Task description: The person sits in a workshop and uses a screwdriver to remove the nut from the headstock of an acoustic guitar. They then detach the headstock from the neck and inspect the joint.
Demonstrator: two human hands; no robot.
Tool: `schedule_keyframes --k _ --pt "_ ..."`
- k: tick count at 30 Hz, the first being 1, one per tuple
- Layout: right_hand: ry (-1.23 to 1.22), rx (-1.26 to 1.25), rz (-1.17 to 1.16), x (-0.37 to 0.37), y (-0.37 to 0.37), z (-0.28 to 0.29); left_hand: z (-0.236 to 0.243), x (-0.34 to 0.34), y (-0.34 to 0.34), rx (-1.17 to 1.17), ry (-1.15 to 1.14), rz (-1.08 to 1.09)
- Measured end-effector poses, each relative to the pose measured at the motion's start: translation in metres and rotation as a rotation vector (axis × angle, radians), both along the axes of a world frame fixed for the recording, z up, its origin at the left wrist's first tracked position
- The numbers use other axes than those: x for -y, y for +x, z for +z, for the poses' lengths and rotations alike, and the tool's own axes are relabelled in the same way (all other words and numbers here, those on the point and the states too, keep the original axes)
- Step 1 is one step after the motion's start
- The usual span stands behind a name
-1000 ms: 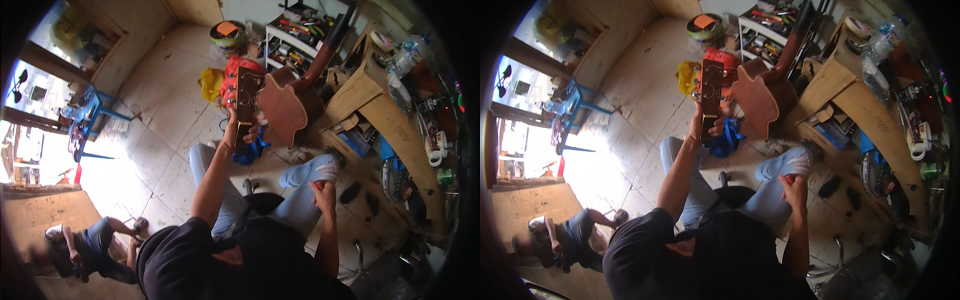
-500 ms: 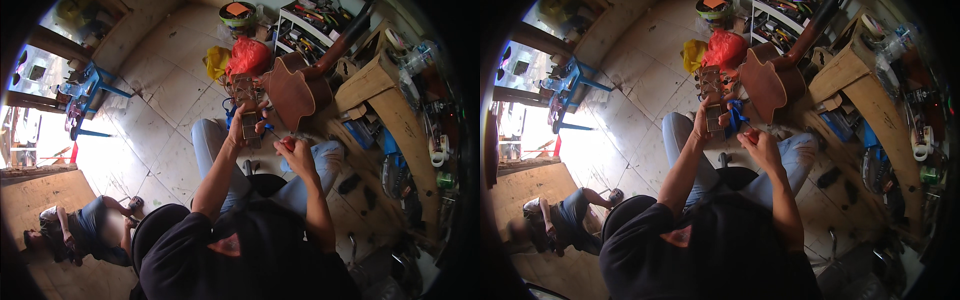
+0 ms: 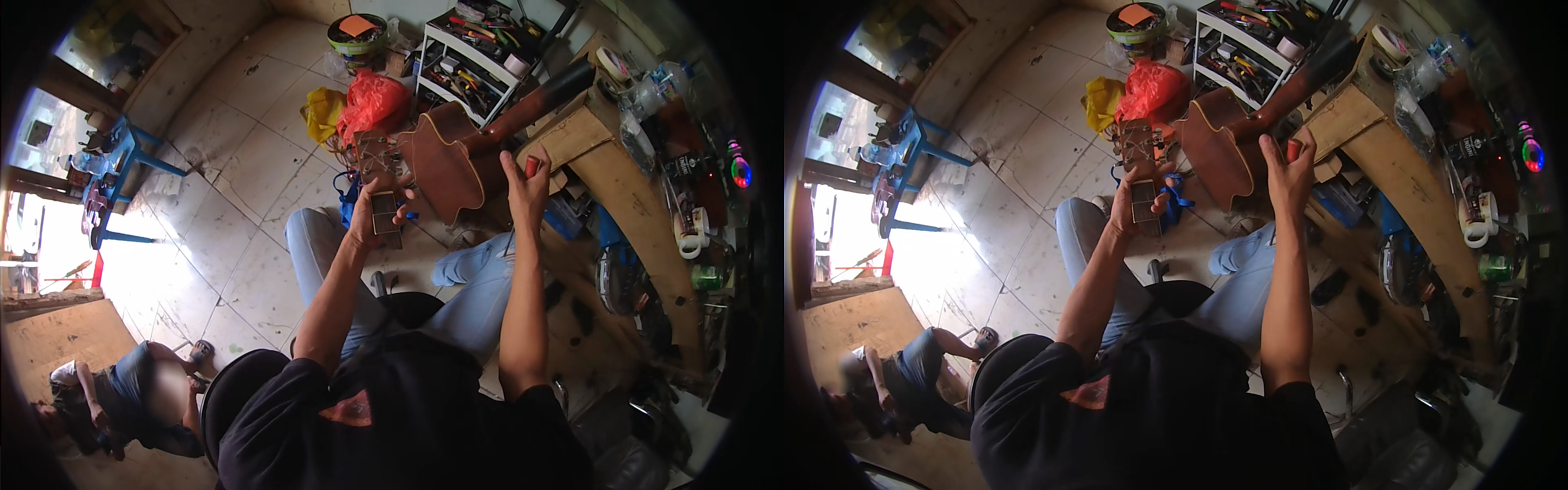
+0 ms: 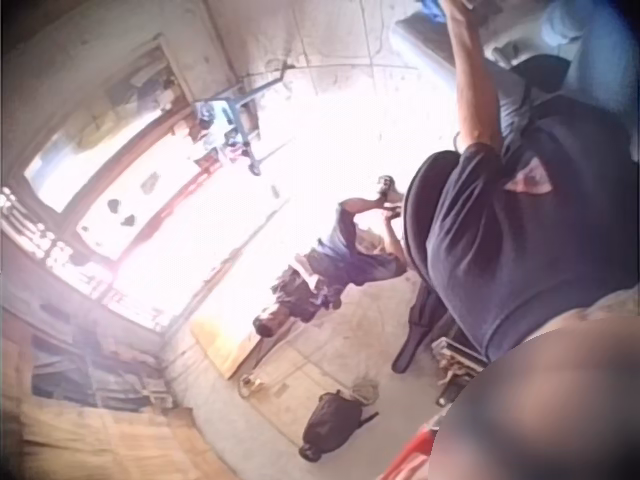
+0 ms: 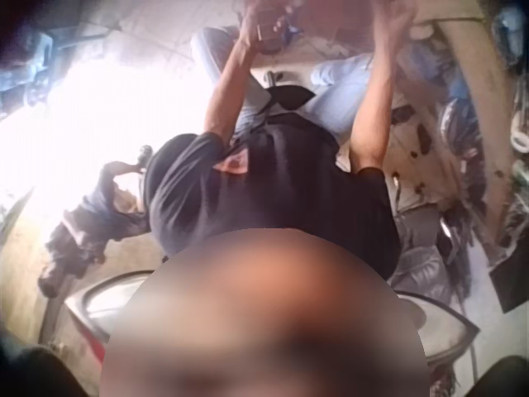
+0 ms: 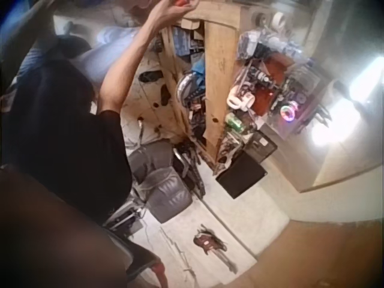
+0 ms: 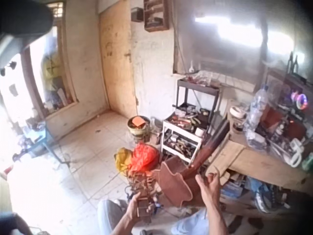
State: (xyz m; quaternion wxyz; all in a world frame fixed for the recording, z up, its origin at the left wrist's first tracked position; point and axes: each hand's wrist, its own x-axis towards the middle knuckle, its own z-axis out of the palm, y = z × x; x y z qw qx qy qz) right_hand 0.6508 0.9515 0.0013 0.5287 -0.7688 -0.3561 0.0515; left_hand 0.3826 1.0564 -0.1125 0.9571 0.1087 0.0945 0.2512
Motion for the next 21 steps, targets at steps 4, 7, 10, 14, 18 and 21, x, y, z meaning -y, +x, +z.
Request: schedule_keyframes --k 4,7,10,14,18,21 --pt "0.039 0.164 -0.059 -0.017 0.035 -0.027 -0.005 -0.003 -0.001 0.005 0.047 -0.049" --pt "0.015 0.02 -0.015 -0.019 0.046 -0.037 -0.004 0.002 -0.006 -0.01 0.069 -0.029" --pt "0.026 0.017 0.017 -0.024 0.036 -0.027 -0.004 0.003 -0.013 -0.018 0.044 -0.016" --pt "0.034 0.041 0.033 -0.027 0.041 -0.025 -0.011 0.003 -0.016 0.012 0.059 -0.021" --pt "0.005 0.032 0.049 -0.022 0.039 -0.024 -0.013 0.004 -0.017 0.002 0.06 -0.029" --pt "-0.003 -0.009 0.079 -0.018 0.038 -0.028 -0.012 0.006 -0.016 -0.04 0.049 -0.011"
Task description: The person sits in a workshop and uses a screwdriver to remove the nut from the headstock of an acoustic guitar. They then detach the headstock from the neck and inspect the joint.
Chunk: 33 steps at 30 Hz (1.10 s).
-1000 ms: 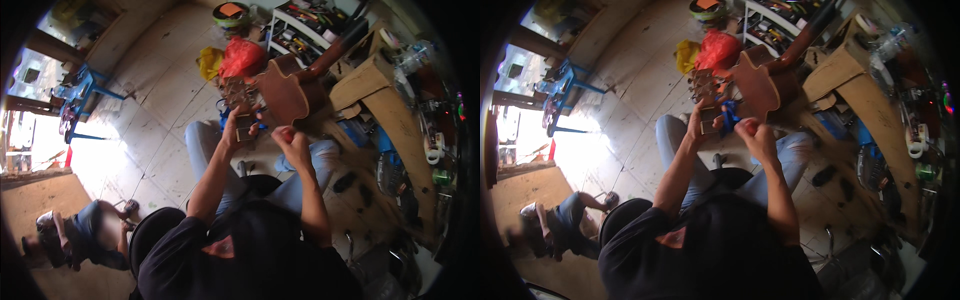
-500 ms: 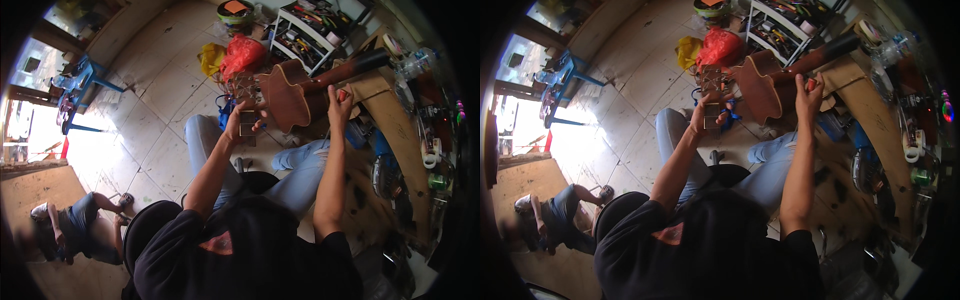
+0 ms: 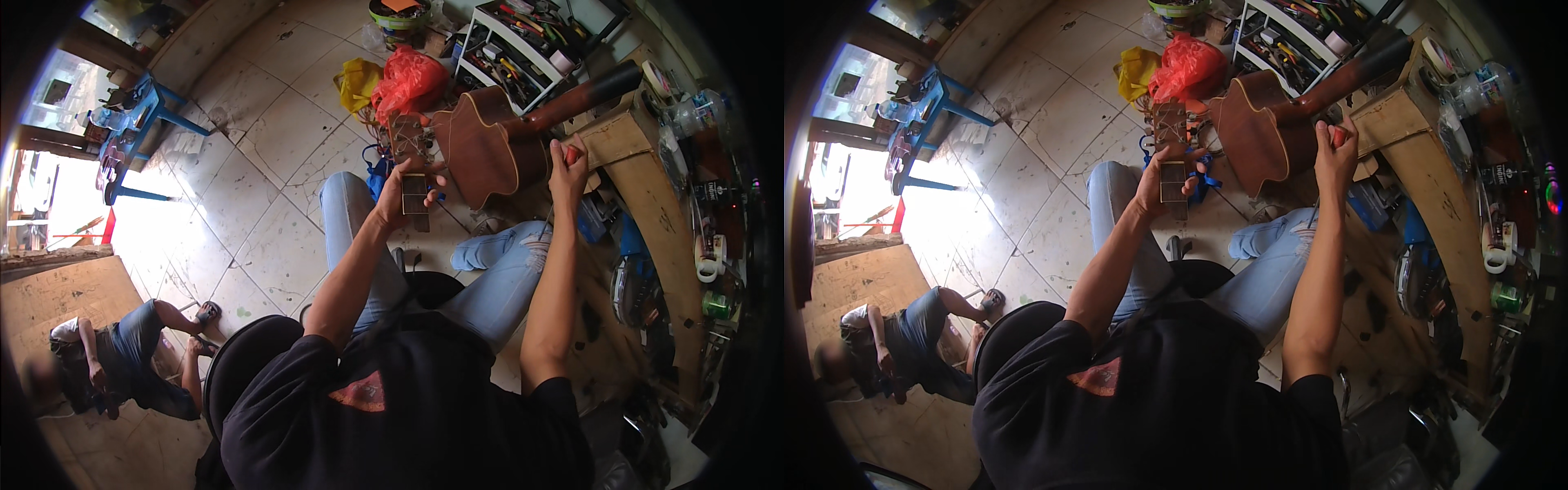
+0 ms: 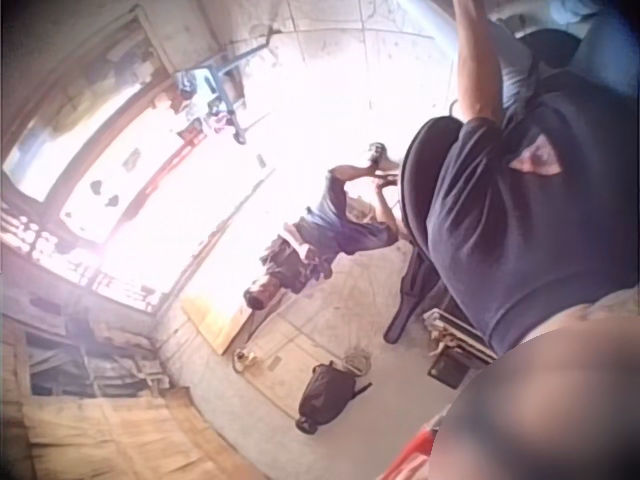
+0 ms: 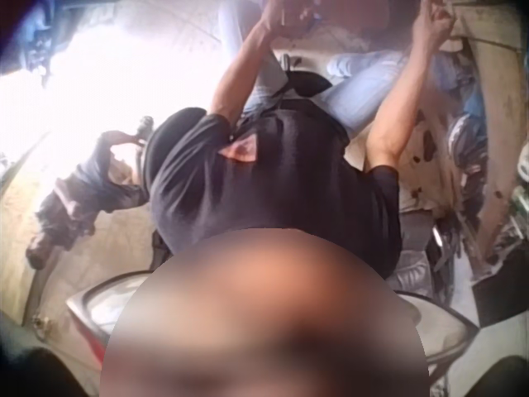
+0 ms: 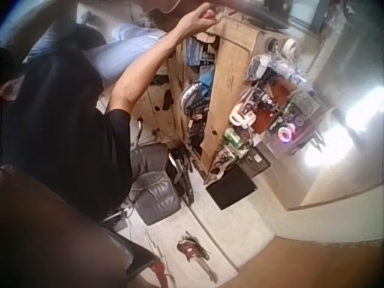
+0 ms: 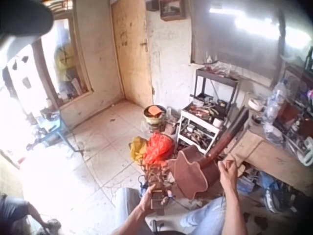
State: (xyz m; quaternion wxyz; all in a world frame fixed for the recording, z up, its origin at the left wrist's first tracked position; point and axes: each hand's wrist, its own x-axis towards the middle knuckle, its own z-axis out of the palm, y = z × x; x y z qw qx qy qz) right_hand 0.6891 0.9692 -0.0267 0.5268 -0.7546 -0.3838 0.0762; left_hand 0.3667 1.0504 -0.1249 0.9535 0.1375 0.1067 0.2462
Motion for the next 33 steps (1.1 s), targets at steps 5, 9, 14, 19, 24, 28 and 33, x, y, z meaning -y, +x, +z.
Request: schedule_keyframes --k 5,9,14,19,24,28,33 --pt "-0.037 -0.014 0.058 0.018 -0.015 -0.004 0.0 0.0 -0.001 -0.043 -0.065 0.012" --pt "-0.063 -0.068 0.054 0.032 -0.035 -0.004 0.0 -0.002 0.004 -0.107 -0.144 0.053" --pt "-0.124 -0.039 0.127 0.049 -0.047 -0.007 0.012 0.006 0.003 -0.212 -0.111 0.089" --pt "-0.158 -0.16 0.167 0.057 -0.066 0.014 0.013 0.016 -0.002 -0.265 0.028 0.037" --pt "-0.012 -0.703 0.243 0.057 -0.1 0.042 0.021 0.025 -0.007 -0.327 0.153 -0.001" --pt "0.124 -0.772 0.293 0.051 -0.121 0.064 0.021 0.033 -0.009 -0.409 0.221 -0.045" --pt "-0.159 -0.34 0.525 0.03 -0.154 0.049 0.032 0.051 -0.005 -0.56 0.337 0.035"
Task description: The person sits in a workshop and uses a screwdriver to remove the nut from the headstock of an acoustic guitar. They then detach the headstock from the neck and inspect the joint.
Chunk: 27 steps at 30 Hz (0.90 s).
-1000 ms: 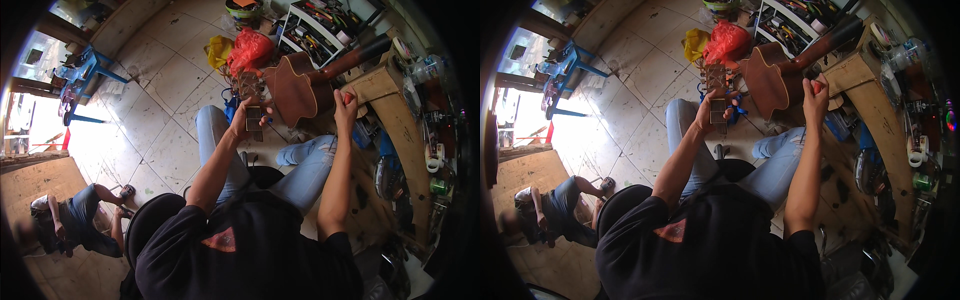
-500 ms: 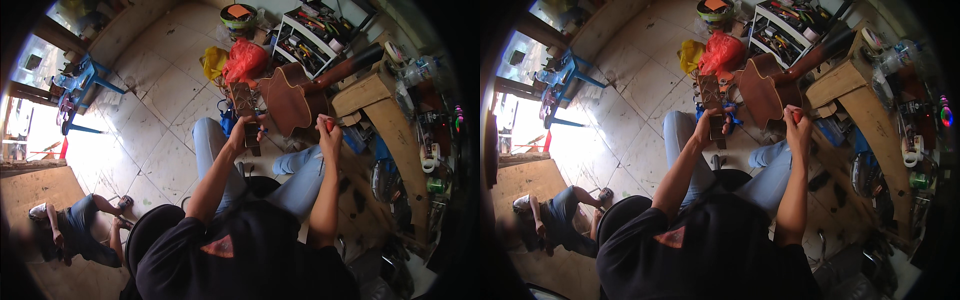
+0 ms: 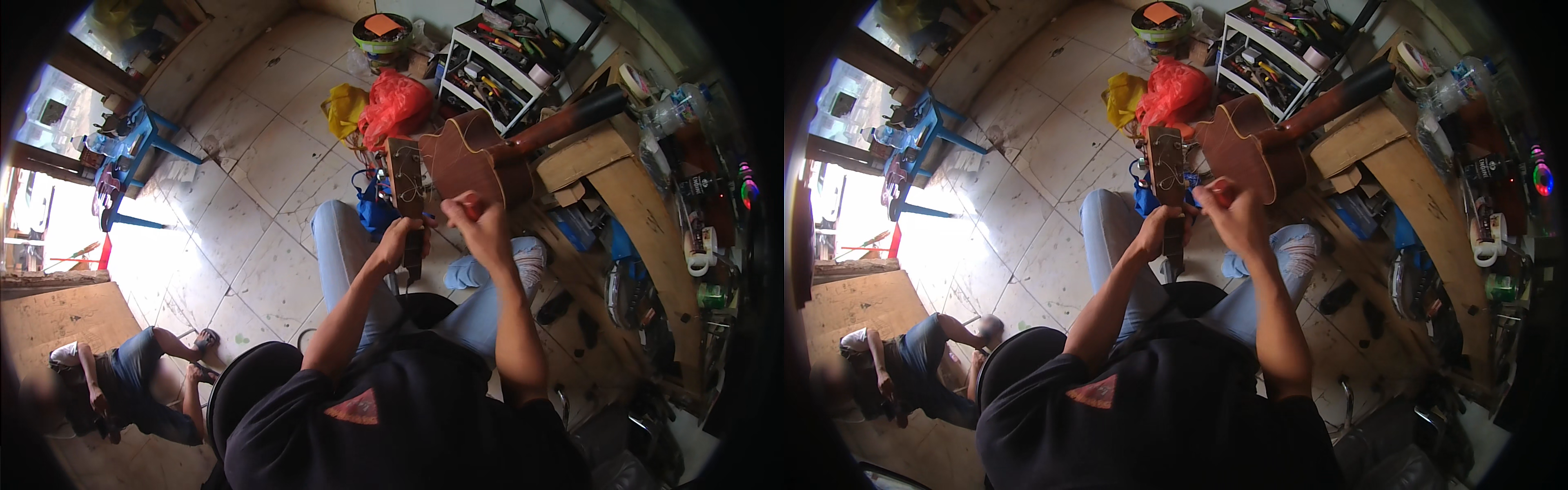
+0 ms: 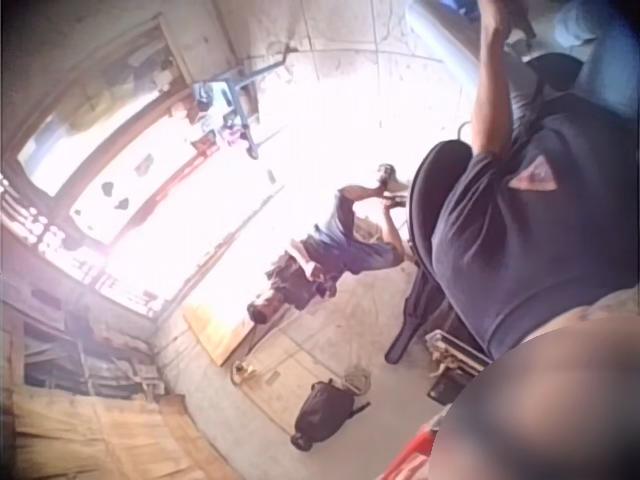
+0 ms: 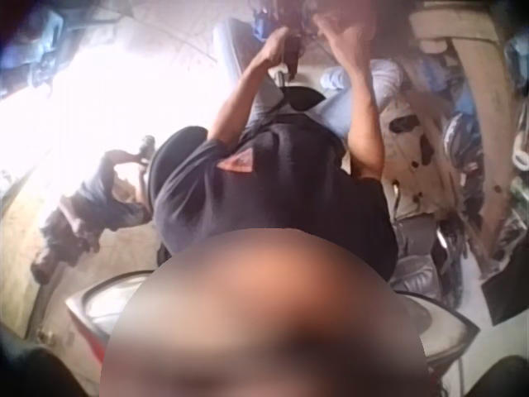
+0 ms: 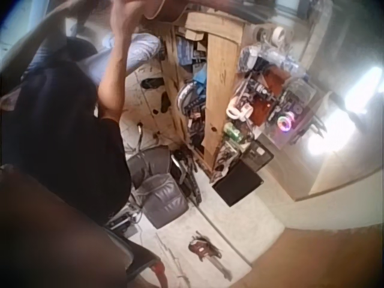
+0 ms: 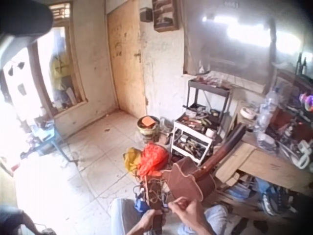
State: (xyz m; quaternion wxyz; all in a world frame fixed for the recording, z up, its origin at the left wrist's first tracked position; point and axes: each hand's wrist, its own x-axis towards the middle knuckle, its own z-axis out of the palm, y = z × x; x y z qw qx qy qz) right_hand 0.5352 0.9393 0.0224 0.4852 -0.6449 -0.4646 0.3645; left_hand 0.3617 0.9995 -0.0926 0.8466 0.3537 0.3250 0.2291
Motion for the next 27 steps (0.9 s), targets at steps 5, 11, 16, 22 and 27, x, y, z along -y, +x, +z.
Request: schedule_keyframes --k 5,11,16,22,27 --pt "0.113 0.163 0.1 -0.011 -0.024 -0.012 0.001 0.0 -0.002 -0.187 0.233 -0.122" --pt "0.065 0.227 0.053 -0.017 -0.018 -0.015 0.007 0.012 0.005 -0.597 0.642 0.144" --pt "0.098 0.302 -0.042 -0.018 -0.006 -0.024 0.009 0.011 0.005 -0.489 0.484 0.11" --pt "0.107 0.346 -0.031 -0.038 -0.009 -0.037 -0.005 0.012 -0.001 -0.356 0.408 0.013" --pt "0.171 0.421 -0.027 -0.046 -0.01 -0.039 0.017 0.014 -0.007 -0.346 0.35 -0.018"
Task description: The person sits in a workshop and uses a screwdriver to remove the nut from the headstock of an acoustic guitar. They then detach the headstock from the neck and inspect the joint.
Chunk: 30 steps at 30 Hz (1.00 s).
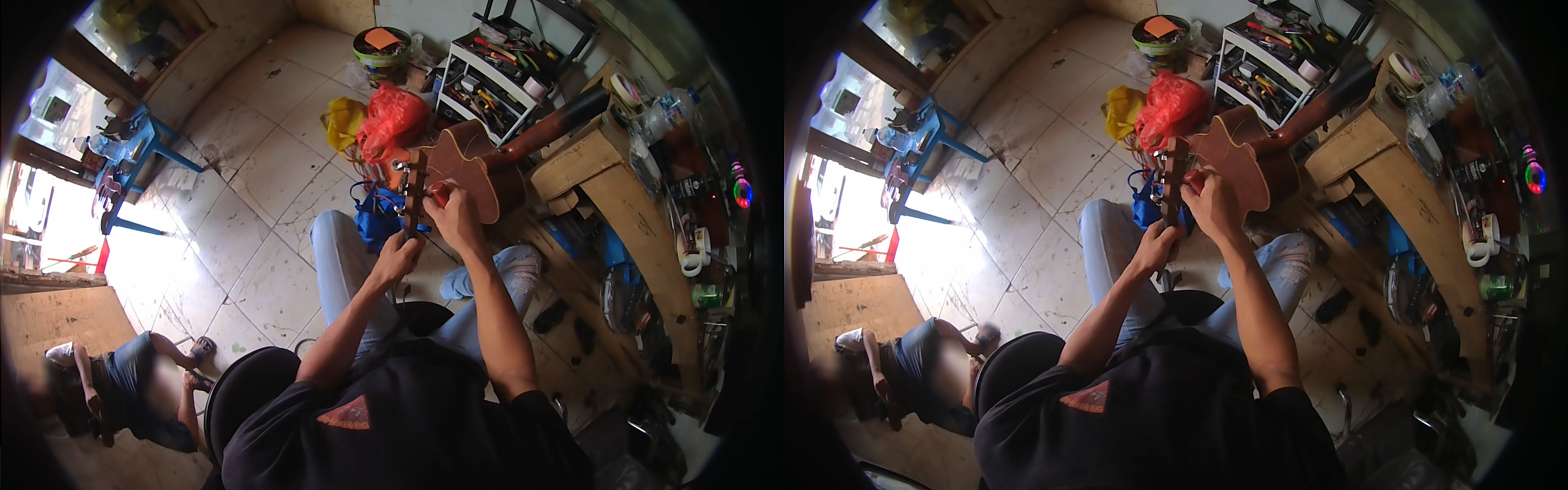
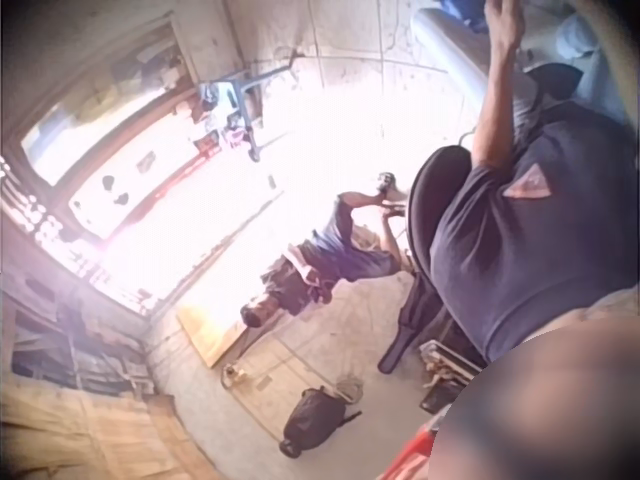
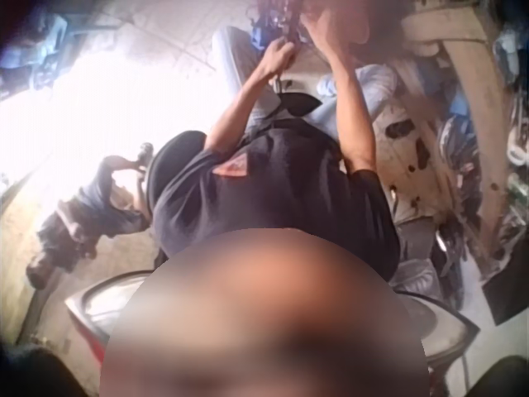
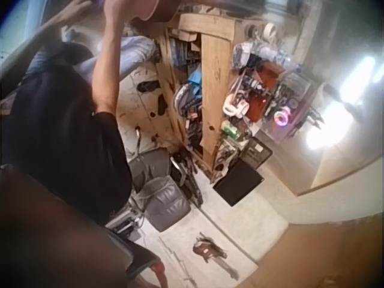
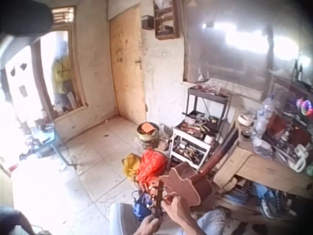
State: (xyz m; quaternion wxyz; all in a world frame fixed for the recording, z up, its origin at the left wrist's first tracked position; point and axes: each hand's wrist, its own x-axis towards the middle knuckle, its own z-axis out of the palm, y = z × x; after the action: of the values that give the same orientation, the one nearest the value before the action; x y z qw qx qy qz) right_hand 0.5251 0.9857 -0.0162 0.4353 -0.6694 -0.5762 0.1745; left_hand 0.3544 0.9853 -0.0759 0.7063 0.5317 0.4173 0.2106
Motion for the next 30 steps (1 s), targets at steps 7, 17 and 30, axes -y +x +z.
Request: schedule_keyframes --k 7,17,30 --pt "-0.079 -0.105 0.099 0.005 0.0 0.001 0.007 0.0 0.003 0.013 -0.132 0.044" --pt "-0.089 -0.363 -0.015 0.011 0.037 -0.034 0.007 -0.019 -0.016 0.166 -0.307 0.209" --pt "0.012 -0.204 0.05 0.024 -0.007 0.019 0.002 -0.003 -0.004 0.157 -0.231 0.07"
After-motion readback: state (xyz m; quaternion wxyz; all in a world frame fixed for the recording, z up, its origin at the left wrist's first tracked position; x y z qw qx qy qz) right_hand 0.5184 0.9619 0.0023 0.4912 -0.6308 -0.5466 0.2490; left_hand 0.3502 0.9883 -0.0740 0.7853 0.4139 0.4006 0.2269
